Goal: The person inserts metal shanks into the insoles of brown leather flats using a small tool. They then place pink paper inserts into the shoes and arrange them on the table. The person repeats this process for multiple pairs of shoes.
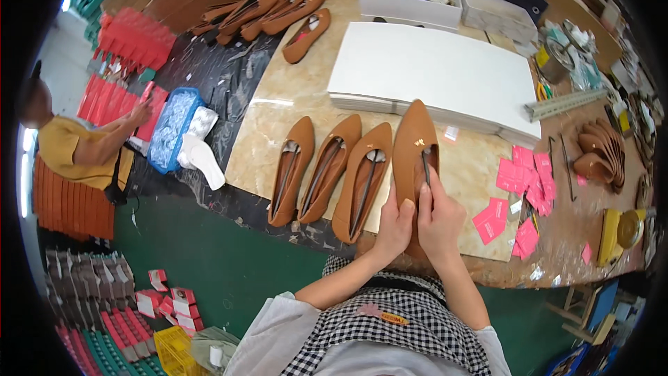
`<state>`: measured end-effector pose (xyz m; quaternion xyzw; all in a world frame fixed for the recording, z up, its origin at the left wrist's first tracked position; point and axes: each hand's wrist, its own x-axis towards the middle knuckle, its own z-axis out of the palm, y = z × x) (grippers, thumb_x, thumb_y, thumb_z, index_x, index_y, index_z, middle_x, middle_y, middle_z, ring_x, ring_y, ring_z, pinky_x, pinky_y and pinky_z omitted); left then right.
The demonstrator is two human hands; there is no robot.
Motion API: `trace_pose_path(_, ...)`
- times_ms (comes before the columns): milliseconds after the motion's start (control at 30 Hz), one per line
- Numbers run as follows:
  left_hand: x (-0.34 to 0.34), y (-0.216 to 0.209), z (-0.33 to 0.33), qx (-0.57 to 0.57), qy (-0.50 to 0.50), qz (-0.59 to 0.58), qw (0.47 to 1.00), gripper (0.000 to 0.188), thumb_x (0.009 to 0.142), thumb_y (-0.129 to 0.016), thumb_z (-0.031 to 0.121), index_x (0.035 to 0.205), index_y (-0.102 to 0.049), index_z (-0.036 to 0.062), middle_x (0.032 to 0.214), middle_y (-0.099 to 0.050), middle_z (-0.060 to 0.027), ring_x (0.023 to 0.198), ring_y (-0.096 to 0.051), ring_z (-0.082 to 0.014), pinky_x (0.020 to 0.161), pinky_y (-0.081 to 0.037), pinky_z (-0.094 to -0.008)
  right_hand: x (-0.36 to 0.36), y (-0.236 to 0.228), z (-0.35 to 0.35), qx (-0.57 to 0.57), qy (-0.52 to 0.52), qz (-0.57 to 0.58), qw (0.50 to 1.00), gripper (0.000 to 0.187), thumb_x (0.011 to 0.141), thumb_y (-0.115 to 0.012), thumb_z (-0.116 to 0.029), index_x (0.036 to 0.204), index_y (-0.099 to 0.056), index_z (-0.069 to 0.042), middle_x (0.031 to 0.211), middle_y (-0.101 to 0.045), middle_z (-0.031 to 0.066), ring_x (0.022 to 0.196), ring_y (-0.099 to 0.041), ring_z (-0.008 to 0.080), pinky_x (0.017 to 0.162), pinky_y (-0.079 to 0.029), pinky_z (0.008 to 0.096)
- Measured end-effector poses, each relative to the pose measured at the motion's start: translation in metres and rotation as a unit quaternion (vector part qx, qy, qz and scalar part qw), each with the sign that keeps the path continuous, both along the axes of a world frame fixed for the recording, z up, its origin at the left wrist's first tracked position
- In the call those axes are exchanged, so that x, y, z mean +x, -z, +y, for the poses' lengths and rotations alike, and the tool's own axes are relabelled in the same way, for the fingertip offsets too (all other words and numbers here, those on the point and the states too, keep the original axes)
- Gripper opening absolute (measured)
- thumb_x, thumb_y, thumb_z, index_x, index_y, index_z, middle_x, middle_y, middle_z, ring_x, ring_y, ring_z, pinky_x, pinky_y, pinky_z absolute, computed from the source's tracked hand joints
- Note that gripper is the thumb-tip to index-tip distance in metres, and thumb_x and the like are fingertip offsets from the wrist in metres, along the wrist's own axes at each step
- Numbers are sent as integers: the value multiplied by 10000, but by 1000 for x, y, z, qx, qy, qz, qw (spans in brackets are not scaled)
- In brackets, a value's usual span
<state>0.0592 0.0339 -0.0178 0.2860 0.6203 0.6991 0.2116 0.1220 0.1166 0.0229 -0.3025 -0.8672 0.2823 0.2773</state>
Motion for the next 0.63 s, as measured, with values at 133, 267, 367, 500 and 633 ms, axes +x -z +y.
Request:
trace_pose_path(133,-21,-17,-25,-179,24,132,975,646,907,-658,291,1414,-420,-31,1269,-556,-248,1220,-539,-374,1044,-423,-409,19,-17,4,-284,-63,-14,957,342,981,-595,-179,1283,-650,-29,524,-534,76,445,-522,142,472,-417,297)
trace_pose_path(267,-72,-35,-73,-406,-59,443,797,756,693,-795,242,1366,-483,94,1423,-390,-272,1395,-276,-459,1124,-238,-636,67,-7,42,-346,-20,65,936,291,1025,-552,-162,1196,-694,25,623,-544,-51,533,-497,40,483,-366,222)
trace_pose_path(367,-101,-25,-88,-497,0,384,778,905,671,-830,352,1438,-397,144,1432,-369,-285,1421,-226,-473,1134,-169,-690,72,18,48,-302,4,27,953,294,1034,-535,-164,1211,-684,17,638,-586,-35,508,-483,42,473,-362,217)
trace_pose_path(500,-115,-25,-86,-532,36,361,765,856,657,-838,453,1368,-459,164,1389,-413,-264,1407,-270,-461,1140,-158,-684,68,36,32,-271,-25,-42,961,280,1023,-550,-162,1193,-691,11,627,-596,-11,505,-499,54,473,-372,223)
trace_pose_path(633,-123,-27,-103,-530,51,359,767,730,659,-831,444,1259,-526,160,1359,-451,-229,1413,-279,-442,1148,-118,-695,55,34,32,-223,-30,-105,969,260,996,-577,-132,1191,-707,-18,560,-581,24,497,-543,79,498,-423,255)
